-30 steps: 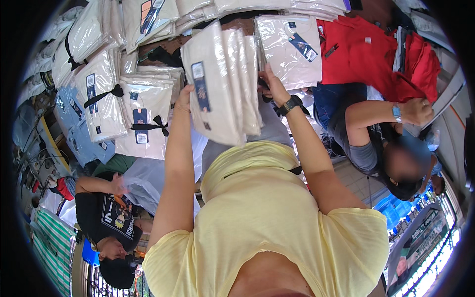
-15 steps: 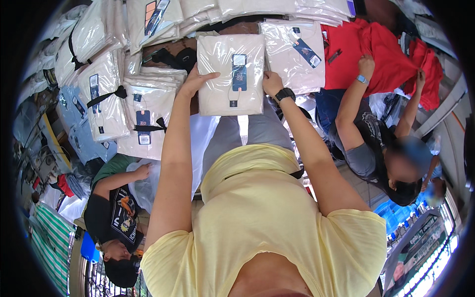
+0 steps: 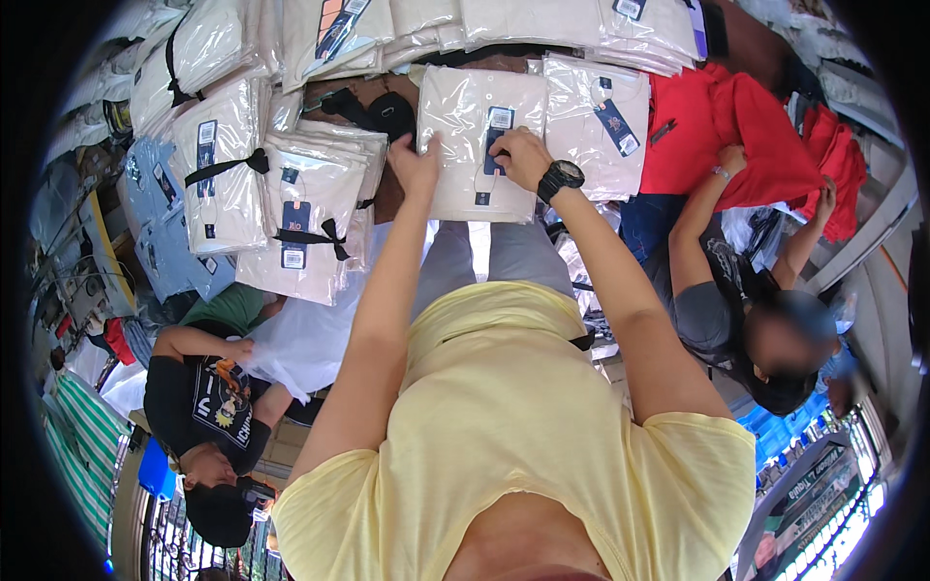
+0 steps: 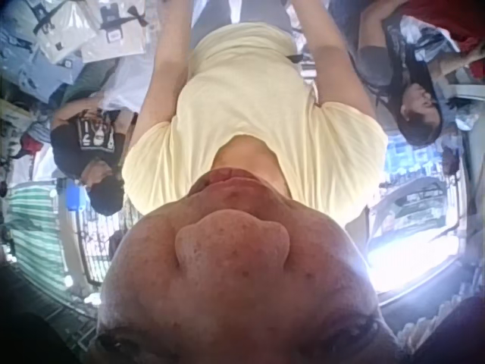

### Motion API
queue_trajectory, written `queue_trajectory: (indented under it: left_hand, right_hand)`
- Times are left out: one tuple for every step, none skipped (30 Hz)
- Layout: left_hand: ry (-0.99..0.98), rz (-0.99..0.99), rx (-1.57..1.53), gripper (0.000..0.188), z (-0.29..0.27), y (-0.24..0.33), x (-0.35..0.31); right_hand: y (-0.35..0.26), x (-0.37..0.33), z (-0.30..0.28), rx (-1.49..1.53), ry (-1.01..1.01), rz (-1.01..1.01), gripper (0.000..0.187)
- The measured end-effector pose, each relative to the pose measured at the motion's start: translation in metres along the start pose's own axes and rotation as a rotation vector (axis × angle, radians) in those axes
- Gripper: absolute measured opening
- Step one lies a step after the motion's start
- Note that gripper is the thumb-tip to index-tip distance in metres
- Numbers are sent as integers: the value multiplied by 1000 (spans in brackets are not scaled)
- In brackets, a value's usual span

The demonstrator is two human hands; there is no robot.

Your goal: The person picks up packaged shirts from a large pile, inspects the tags, and uses a black strap to bundle a stack of shirts together.

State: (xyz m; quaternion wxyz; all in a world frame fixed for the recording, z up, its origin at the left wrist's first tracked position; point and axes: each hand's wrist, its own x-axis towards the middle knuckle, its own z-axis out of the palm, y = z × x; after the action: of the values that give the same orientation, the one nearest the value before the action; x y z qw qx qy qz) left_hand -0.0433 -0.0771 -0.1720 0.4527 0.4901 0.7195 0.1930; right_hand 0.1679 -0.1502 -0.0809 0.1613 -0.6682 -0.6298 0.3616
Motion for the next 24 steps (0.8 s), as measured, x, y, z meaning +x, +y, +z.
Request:
queue_trajectory:
  left_hand:
    - [32, -167, -99, 73, -2, -11, -1]
    - [153, -196, -30, 61, 2, -20, 0]
    - [125, -291, -76, 58, 3, -16, 2]
    - [97, -379, -122, 56, 2, -7, 8]
    - [68, -467, -169, 54, 3, 4, 14]
    - [123, -539, -137, 43, 2, -5, 26]
    - [163, -519, -212, 39, 3, -2, 30]
    - [205, -499, -286, 35, 4, -1, 33]
    - [237, -472, -356, 33, 6, 6, 35]
    - [223, -448, -558, 28, 7, 10, 32]
    - [208, -421, -760, 23, 7, 12, 26]
    - [187, -394, -959, 19, 7, 12, 19]
    - [152, -311, -993, 17, 5, 11, 12]
    - [116, -229, -1025, 16, 3, 9, 6]
    - [92, -144, -1061, 16, 0, 6, 3]
    - [94, -96, -954, 15, -1, 3, 4]
    - [96, -50, -846, 14, -3, 1, 4]
    - [95, -5, -736, 13, -5, 2, 3]
    - [108, 45, -731, 12, -6, 5, 1]
    - [121, 96, -726, 12, -5, 8, 0]
    - [137, 147, -719, 11, -6, 9, 0]
    - [169, 214, -680, 10, -6, 9, -2]
    - [201, 281, -640, 9, -8, 10, -4]
    - [237, 341, -597, 9, -9, 6, -6]
  right_hand:
    - [0, 2, 1, 30, 25, 0, 9]
    - [0, 4, 2, 60, 51, 1, 9]
    - [2, 3, 4, 92, 74, 9, 9]
    - [2, 3, 3, 74, 79, -19, 9]
    - [3, 4, 3, 56, 84, -47, 9]
    - [-5, 9, 3, 42, 75, -103, 9]
    - [-9, 10, 0, -13, 73, -139, 9]
    - [-13, 10, -2, -67, 70, -177, 9]
    - [-15, 11, -5, -122, 75, -205, 10]
    - [-15, 12, -5, -75, 85, -205, 10]
    - [-15, 12, -5, -28, 94, -207, 11]
    - [-13, 10, -3, 19, 103, -202, 11]
    - [-12, 11, -2, 53, 80, -183, 13]
    - [-11, 13, 0, 87, 58, -165, 15]
    - [-13, 17, 1, 121, 29, -155, 16]
    - [-16, 21, 3, 140, 25, -152, 19]
    - [-18, 25, 6, 159, 22, -148, 21]
    - [-20, 29, 8, 178, 20, -141, 24]
    - [-19, 32, 10, 215, 24, -132, 25]
    - [-19, 36, 12, 251, 28, -122, 27]
    - [-18, 40, 14, 289, 31, -114, 28]
    - [-15, 44, 14, 223, -6, -106, 28]
    - [-14, 47, 16, 261, -9, -76, 27]
    - [-13, 48, 21, 300, -20, -46, 26]
